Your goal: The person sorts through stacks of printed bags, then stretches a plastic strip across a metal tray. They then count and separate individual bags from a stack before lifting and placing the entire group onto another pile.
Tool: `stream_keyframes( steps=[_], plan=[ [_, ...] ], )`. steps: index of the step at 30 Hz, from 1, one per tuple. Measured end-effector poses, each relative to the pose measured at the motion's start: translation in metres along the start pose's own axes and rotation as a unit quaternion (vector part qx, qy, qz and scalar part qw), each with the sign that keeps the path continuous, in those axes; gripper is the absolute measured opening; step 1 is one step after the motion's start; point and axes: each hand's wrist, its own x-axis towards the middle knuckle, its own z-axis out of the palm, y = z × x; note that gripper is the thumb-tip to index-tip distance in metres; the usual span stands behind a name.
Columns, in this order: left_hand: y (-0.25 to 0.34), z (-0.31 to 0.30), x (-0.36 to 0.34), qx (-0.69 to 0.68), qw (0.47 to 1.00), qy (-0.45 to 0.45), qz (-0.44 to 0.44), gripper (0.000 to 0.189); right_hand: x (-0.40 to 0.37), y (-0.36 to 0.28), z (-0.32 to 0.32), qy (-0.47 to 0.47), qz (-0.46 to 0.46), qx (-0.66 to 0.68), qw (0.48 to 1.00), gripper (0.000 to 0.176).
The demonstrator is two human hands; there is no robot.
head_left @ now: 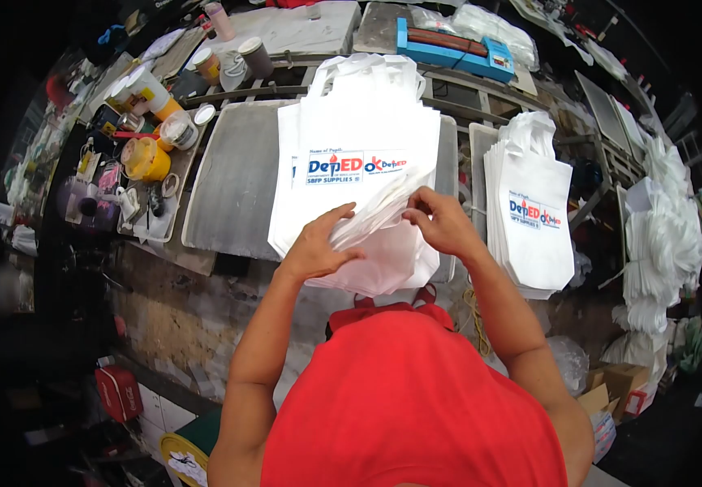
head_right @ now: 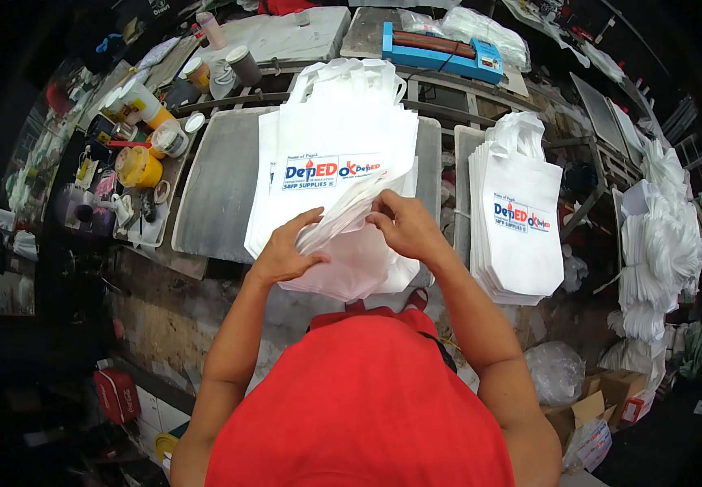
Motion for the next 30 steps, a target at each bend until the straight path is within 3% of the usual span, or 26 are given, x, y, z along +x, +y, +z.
stream_keyframes(
  steps=[1,3,5,6,7,11,12,13,15,16,23,25,30],
  plan=[
    [0.003,0.004,-0.001,0.010,1.000,0.006,0.014,0.042,-0.001,0.007,0.006,0.058,-0.054,0.055,0.995,0.021],
    [0.000,0.007,-0.002,0.021,0.999,0.011,0.027,0.043,-0.008,0.012,0.018,0.082,-0.098,0.105,0.986,0.025],
    [-0.010,0.007,-0.002,-0.027,0.999,0.024,-0.029,0.041,-0.021,0.019,0.024,0.107,-0.142,0.156,0.972,0.029],
    [-0.009,0.007,-0.001,-0.027,0.999,0.023,-0.029,0.041,-0.031,0.027,0.021,0.007,-0.173,-0.020,0.985,0.033],
    [-0.008,0.006,-0.001,-0.032,0.999,0.020,-0.034,0.040,-0.041,0.033,0.021,-0.094,-0.197,-0.196,0.956,0.037],
    [-0.007,0.002,0.000,-0.037,0.998,0.001,-0.042,0.036,-0.049,0.052,0.040,-0.191,-0.103,-0.259,0.941,0.024],
    [-0.007,0.001,0.001,-0.036,0.998,0.002,-0.042,0.036,-0.047,0.051,0.040,-0.135,-0.115,-0.209,0.962,0.016],
    [-0.006,0.000,0.000,-0.042,0.999,0.002,-0.029,0.035,-0.042,0.052,0.039,-0.136,-0.116,-0.208,0.962,0.016],
    [-0.003,-0.001,0.000,-0.046,0.999,0.000,-0.016,0.034,-0.028,0.026,0.031,-0.061,-0.028,-0.142,0.988,0.015],
    [-0.001,-0.003,0.000,-0.046,0.999,-0.006,-0.017,0.034,-0.024,0.017,0.029,-0.028,-0.031,-0.152,0.987,0.014],
    [-0.002,-0.007,0.002,-0.050,0.998,-0.017,-0.022,0.033,-0.008,-0.002,0.015,-0.076,-0.012,-0.137,0.988,0.014],
    [-0.003,-0.008,0.002,-0.055,0.998,-0.025,-0.032,0.034,-0.006,-0.022,0.005,-0.149,0.125,-0.079,0.978,0.014],
    [-0.005,-0.007,0.001,-0.065,0.997,-0.028,-0.040,0.034,-0.003,0.000,0.001,-0.097,0.015,-0.083,0.992,0.019]
  ],
)
